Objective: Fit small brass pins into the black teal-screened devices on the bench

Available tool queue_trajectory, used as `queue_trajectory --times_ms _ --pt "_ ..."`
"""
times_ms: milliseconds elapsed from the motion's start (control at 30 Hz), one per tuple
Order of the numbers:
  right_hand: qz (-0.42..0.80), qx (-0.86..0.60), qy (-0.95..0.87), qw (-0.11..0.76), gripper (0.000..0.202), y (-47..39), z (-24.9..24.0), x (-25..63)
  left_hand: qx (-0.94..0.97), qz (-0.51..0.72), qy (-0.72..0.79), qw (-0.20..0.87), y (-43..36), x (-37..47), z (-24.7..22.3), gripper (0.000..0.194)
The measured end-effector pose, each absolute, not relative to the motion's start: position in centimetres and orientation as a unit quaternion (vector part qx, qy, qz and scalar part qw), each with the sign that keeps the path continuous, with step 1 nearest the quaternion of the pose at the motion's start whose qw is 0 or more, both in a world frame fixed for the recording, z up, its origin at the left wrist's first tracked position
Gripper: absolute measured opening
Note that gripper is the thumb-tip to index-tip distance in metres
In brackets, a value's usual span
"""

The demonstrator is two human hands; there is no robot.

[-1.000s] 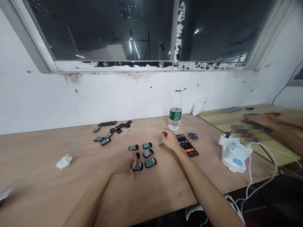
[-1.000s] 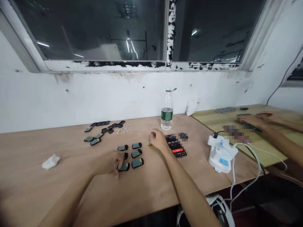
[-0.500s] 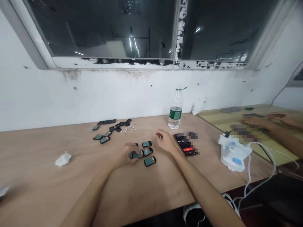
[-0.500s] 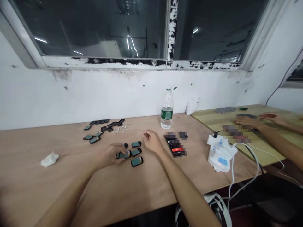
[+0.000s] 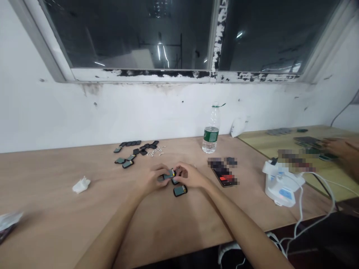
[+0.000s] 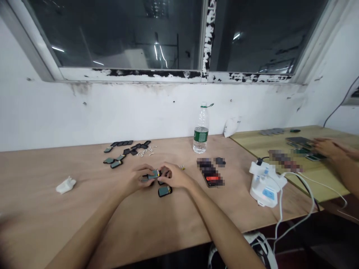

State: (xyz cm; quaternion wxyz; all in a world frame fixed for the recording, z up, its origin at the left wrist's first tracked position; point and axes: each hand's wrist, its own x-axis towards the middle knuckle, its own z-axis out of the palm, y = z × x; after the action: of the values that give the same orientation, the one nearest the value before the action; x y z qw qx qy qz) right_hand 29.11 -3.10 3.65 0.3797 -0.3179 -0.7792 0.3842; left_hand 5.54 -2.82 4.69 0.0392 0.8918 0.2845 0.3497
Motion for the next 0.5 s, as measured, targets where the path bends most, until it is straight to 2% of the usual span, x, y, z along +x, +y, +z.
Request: queue_trajectory --times_ms 500 --pt "0.328 -0.311 -0.810 0.374 0.028 -3.01 2.72 28.80 0.891 0.353 0.286 0.024 -2.69 5.37 4.14 0.005"
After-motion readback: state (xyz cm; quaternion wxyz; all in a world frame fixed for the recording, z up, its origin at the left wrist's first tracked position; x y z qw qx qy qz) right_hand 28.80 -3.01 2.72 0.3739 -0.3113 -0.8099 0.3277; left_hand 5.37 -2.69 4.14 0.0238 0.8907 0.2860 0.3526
